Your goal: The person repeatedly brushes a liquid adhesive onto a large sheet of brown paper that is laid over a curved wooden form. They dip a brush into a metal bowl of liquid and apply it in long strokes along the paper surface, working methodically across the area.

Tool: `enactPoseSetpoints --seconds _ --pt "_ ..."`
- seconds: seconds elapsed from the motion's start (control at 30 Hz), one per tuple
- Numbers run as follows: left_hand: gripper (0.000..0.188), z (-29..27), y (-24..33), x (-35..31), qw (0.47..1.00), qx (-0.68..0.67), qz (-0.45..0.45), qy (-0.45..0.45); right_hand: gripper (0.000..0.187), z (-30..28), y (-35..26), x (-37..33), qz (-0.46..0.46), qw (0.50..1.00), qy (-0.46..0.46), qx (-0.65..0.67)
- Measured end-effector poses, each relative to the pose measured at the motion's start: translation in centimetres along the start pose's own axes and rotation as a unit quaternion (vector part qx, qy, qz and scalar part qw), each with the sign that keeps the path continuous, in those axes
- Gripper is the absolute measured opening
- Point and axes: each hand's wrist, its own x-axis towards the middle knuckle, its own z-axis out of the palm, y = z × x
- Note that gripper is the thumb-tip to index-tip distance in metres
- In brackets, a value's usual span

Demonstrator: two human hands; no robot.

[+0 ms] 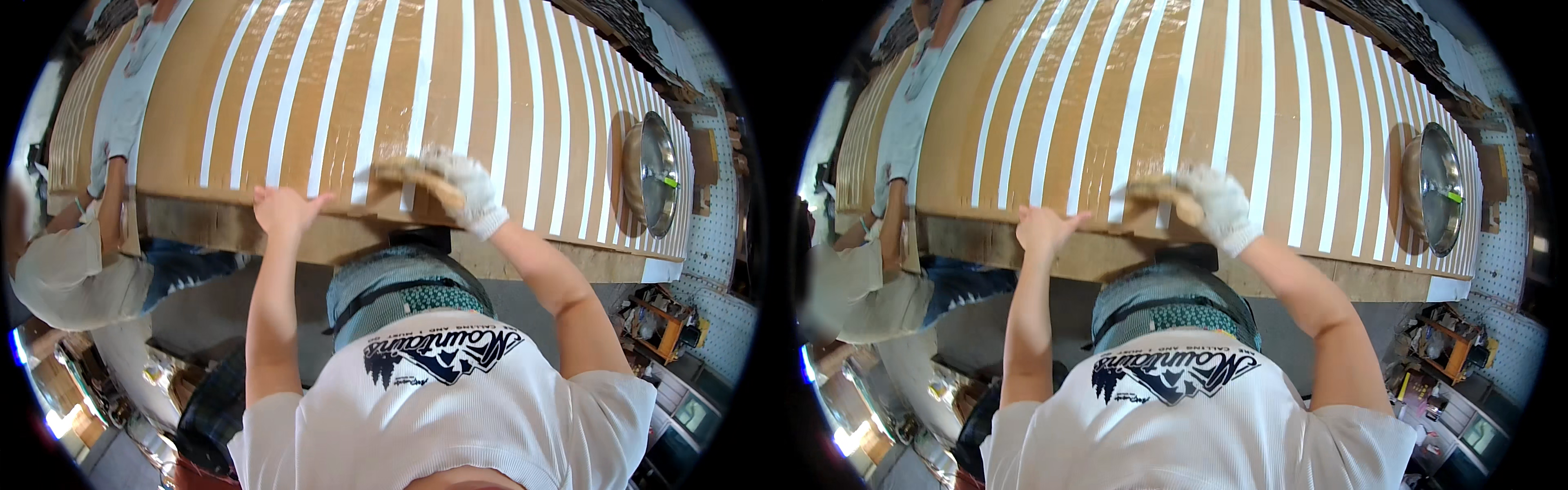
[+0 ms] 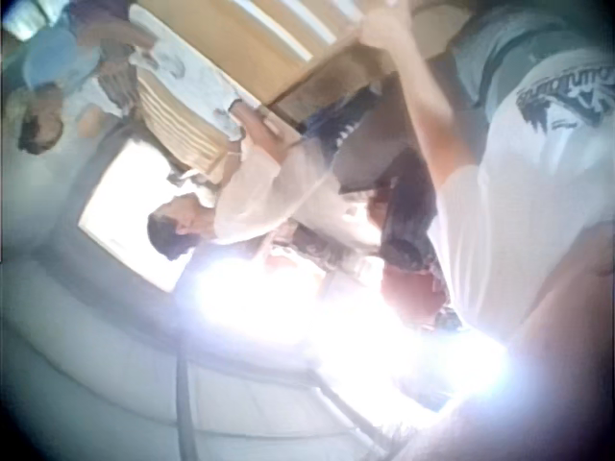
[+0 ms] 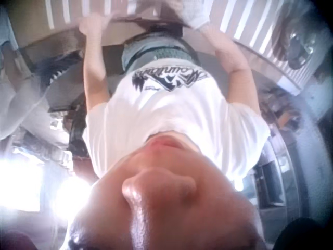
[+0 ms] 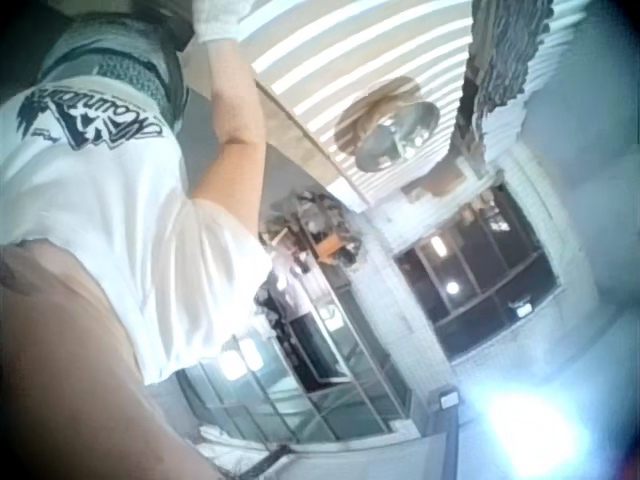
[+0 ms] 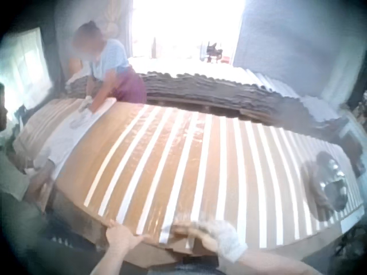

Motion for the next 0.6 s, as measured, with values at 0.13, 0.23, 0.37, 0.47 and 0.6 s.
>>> enactPoseSetpoints --seconds 0.13,0.23,0.37,0.47,0.6 --pt "0.102 -3.0 1.3 -0.1 0.995 -0.018 -0.017 -0.098 0.038 -2.8 1.5 3.9 0.191 0.962 -0.184 -0.061" --pt "0.103 -3.3 1.5 0.1 0.997 0.000 -0.009 -0.081 0.037 -3.7 6.3 10.6 0.209 0.976 -0.052 0.012" --pt "0.109 -2.5 1.5 0.2 0.997 -0.058 -0.031 -0.043 0.036 -5.5 12.9 20.7 0.205 0.977 0.048 -0.026" --pt "0.134 -2.2 1.6 -0.1 0.991 -0.109 -0.069 -0.041 0.034 -4.7 19.9 28.7 0.214 0.972 0.091 -0.045" --pt "0.130 -0.9 1.8 0.2 0.998 -0.038 -0.047 0.020 0.032 -5.0 27.0 37.9 0.213 0.959 0.153 -0.103"
